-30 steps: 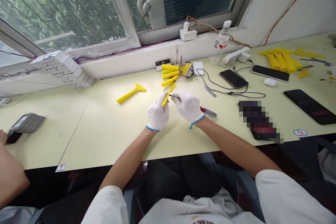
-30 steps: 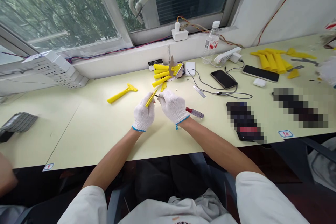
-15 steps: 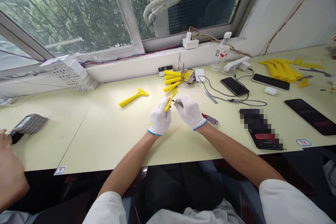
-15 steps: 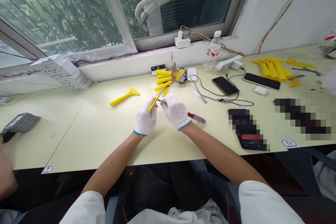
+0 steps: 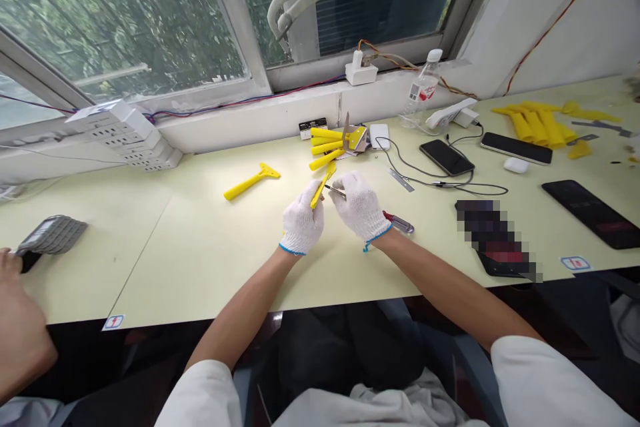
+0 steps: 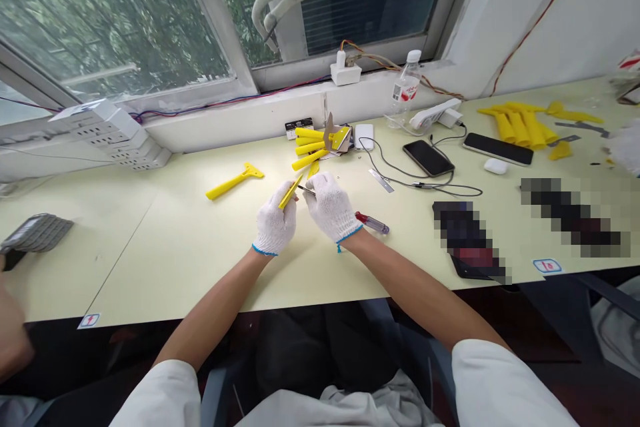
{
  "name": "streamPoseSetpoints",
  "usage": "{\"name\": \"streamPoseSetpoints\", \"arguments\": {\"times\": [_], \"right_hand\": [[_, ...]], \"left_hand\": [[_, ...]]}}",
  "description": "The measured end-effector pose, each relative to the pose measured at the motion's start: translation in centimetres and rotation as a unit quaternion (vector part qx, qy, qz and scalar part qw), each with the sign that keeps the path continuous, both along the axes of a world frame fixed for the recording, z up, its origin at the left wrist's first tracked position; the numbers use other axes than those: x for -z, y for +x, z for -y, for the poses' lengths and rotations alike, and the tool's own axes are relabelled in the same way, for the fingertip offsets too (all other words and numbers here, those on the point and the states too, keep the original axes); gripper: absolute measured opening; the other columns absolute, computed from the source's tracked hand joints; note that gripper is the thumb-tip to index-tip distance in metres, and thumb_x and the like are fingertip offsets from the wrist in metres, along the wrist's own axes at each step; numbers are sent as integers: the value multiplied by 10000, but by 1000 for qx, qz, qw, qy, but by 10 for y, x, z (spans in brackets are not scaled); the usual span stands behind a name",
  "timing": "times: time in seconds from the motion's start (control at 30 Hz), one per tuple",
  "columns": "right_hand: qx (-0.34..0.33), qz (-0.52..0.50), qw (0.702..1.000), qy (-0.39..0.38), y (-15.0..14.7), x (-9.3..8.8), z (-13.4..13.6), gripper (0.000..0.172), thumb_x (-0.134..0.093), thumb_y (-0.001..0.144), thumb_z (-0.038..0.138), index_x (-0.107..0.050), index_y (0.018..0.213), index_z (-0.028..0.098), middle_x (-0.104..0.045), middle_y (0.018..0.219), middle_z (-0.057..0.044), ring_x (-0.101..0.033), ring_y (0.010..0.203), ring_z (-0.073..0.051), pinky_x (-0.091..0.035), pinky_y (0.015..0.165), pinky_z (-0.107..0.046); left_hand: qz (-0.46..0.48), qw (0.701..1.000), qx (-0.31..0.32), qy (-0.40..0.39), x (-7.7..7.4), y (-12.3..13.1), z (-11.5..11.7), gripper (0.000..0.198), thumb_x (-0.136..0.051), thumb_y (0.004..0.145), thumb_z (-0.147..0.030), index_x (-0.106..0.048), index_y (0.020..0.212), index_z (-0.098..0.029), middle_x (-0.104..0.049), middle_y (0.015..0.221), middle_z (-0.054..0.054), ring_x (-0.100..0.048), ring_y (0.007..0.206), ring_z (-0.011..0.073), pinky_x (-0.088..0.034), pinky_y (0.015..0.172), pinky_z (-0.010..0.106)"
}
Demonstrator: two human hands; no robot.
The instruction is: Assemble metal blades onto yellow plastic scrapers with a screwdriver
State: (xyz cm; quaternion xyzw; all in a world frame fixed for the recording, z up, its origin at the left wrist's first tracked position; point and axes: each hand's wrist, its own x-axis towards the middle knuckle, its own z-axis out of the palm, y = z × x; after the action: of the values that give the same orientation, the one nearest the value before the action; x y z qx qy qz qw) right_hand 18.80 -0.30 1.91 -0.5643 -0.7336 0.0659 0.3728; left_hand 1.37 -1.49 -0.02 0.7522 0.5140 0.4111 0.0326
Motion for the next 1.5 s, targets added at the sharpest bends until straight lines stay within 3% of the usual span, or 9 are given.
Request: {"name": "streamPoseSetpoints", "arguments": {"times": [0.13, 0.5, 0.6, 0.77, 1.0, 1.23, 1.4, 1.5], "right_hand": [[-9, 10, 1000, -19, 2, 2, 0, 290, -610, 1091, 396, -680, 1129, 117, -654, 1122, -89, -619, 1066, -152, -553, 1014, -332], [-7, -7, 1000, 8, -1, 3, -2, 302, -641, 1073, 391, -670, 1150, 101, -656, 1156, -110, -620, 1077, -159, -546, 1010, -330], [-11, -13, 1000, 9, -1, 5, -4, 243, -562, 1097, 331, -651, 1032, 114, -657, 1069, -132, -597, 1003, -168, -505, 948, -308], [-20, -23, 1000, 5, -5, 12, -8, 323, -403, 1139, 312, -616, 969, 139, -645, 1010, -185, -592, 998, -221, -429, 827, -301], [-20, -22, 1000, 8, 0, 3, -6, 151, -526, 1059, 255, -618, 999, 152, -644, 1049, -167, -566, 994, -218, -447, 895, -312], [-26, -7, 1000, -1, -2, 4, -6, 264, -466, 1103, 286, -631, 942, 158, -615, 949, -138, -579, 959, -204, -436, 844, -299], [-28, 0, 1000, -3, 1, 2, -4, 291, -597, 1088, 394, -652, 1138, 112, -641, 1110, -89, -595, 1032, -154, -520, 983, -318], [-29, 3, 1000, -6, 2, 0, -5, 234, -600, 1075, 336, -658, 1093, 110, -646, 1091, -99, -588, 1031, -161, -509, 994, -324]], "left_hand": [[-7, 1000, -6, 4, 1, 0, 0, 457, -463, 1078, -212, -615, 1507, -249, -796, 1148, 65, -784, 1070, 216, -621, 969, 348], [9, 1000, 2, -1, 2, 0, -2, 453, -479, 1083, -221, -619, 1513, -250, -800, 1182, 81, -790, 1078, 230, -627, 981, 365], [12, 1000, 1, -8, 4, -1, -3, 457, -481, 1090, -227, -611, 1527, -259, -801, 1188, 76, -790, 1083, 223, -630, 985, 360], [13, 1000, 4, 1, 7, -4, -5, 446, -485, 1079, -203, -628, 1500, -242, -804, 1170, 78, -792, 1066, 214, -625, 986, 352], [37, 999, 5, -5, 3, -4, -2, 461, -512, 1069, -199, -626, 1512, -257, -806, 1175, 73, -791, 1076, 228, -617, 992, 366], [43, 999, 11, 1, 4, -4, -5, 448, -514, 1067, -201, -641, 1494, -253, -807, 1160, 75, -790, 1075, 234, -607, 998, 370], [49, 999, 12, 0, 5, -4, -5, 440, -513, 1076, -216, -640, 1497, -246, -802, 1158, 79, -788, 1061, 234, -603, 978, 364], [55, 998, 10, -10, 3, -3, -4, 442, -508, 1084, -229, -638, 1506, -251, -804, 1139, 76, -788, 1045, 229, -603, 974, 358]]}}
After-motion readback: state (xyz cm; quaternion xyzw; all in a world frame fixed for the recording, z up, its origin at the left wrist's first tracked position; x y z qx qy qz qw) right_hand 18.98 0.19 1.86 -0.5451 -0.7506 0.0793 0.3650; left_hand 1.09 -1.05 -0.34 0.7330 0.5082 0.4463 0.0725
